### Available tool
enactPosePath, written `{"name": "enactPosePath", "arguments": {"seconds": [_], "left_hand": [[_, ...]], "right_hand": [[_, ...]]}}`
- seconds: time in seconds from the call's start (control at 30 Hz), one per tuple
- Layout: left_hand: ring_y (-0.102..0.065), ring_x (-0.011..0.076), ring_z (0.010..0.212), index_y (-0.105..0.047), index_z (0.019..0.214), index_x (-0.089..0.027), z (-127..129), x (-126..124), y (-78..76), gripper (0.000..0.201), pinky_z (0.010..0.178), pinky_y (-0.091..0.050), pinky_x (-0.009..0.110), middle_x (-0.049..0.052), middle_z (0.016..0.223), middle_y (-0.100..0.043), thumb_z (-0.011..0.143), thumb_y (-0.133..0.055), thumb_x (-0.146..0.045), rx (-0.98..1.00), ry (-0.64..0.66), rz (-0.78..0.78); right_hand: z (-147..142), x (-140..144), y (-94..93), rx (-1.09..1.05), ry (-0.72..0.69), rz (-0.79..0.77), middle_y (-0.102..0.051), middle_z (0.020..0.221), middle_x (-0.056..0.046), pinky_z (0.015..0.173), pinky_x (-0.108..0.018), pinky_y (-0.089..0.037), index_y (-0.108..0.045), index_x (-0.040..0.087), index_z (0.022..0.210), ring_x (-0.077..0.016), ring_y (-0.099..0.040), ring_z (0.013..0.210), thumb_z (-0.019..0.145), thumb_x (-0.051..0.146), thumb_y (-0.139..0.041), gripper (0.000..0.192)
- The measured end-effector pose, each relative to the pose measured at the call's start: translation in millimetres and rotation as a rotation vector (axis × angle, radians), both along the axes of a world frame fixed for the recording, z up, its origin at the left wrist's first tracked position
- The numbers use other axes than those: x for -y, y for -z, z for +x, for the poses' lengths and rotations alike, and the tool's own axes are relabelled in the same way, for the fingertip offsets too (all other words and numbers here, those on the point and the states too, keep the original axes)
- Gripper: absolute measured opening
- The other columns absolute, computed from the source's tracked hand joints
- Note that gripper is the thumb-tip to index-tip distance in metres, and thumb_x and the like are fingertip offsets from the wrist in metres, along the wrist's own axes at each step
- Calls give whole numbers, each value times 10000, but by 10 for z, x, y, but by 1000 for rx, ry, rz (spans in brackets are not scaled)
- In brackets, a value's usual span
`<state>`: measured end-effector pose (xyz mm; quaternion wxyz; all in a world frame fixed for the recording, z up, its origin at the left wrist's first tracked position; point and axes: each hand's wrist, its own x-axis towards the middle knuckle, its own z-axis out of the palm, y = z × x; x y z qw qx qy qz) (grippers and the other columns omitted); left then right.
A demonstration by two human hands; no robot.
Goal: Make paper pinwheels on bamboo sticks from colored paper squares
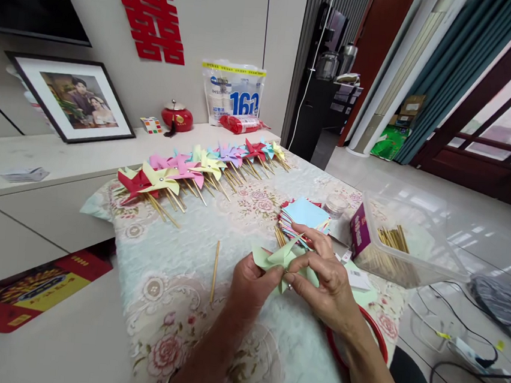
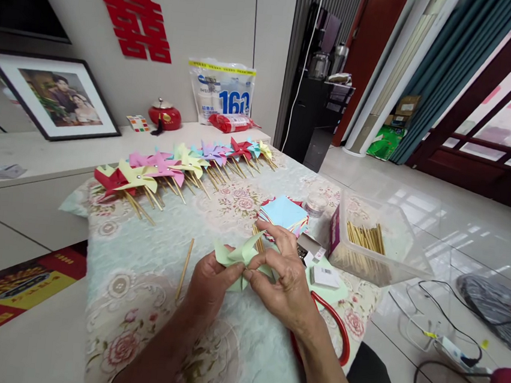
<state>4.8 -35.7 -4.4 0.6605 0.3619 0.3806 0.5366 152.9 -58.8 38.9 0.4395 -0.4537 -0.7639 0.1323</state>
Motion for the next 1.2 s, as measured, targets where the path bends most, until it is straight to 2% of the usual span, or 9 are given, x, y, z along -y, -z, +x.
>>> {"name": "enactPosePath", "arguments": {"seconds": [0.2, 0.47, 0.7, 0.97, 1.2], "left_hand": [[-540, 127, 568, -633, 724, -159, -14, 41, -56, 214, 583, -446, 246, -25, 617, -641, 617, -784, -267, -6, 26, 10], [-528, 132, 571, -653, 724, -162, -36, -1, 26, 174, 565, -426, 237, -20, 607, -636, 627, -752, -266, -148, 84, 113], [-547, 138, 586, -675, 720, -165, -21, 17, 11, 130, 579, -429, 235, -15, 617, -653, 619, -727, -228, -221, 48, 164], [-555, 141, 590, -672, 707, -163, -25, 17, -4, 103, 584, -445, 236, -9, 623, -670, 607, -694, -174, -253, 19, 177], [-526, 131, 565, -676, 724, -162, 5, 16, 5, 130, 555, -425, 235, -20, 611, -649, 605, -681, -212, -293, -12, 142]], "right_hand": [[35, -2, -31, 10, -22, -40, -494, 1515, -75, 1114, -534, -326, -691, 227, 762, -329, -436, 1371, 877, 226, -665, 118], [149, -20, -32, 19, -112, -122, -509, 1500, -86, 1108, -512, -355, -713, 232, 808, -313, -456, 1364, 896, 261, -675, 100], [126, -30, -20, -60, -110, -148, -593, 1409, -107, 1081, -507, -381, -698, 227, 799, -310, -510, 1327, 893, 260, -675, 103], [84, -42, 16, -110, -105, -137, -601, 1400, -111, 1081, -485, -393, -672, 221, 790, -301, -520, 1330, 870, 227, -698, 85], [88, -68, 91, -149, -119, -125, -597, 1395, -115, 1073, -486, -385, -697, 228, 853, -303, -519, 1325, 857, 207, -730, 40]]}}
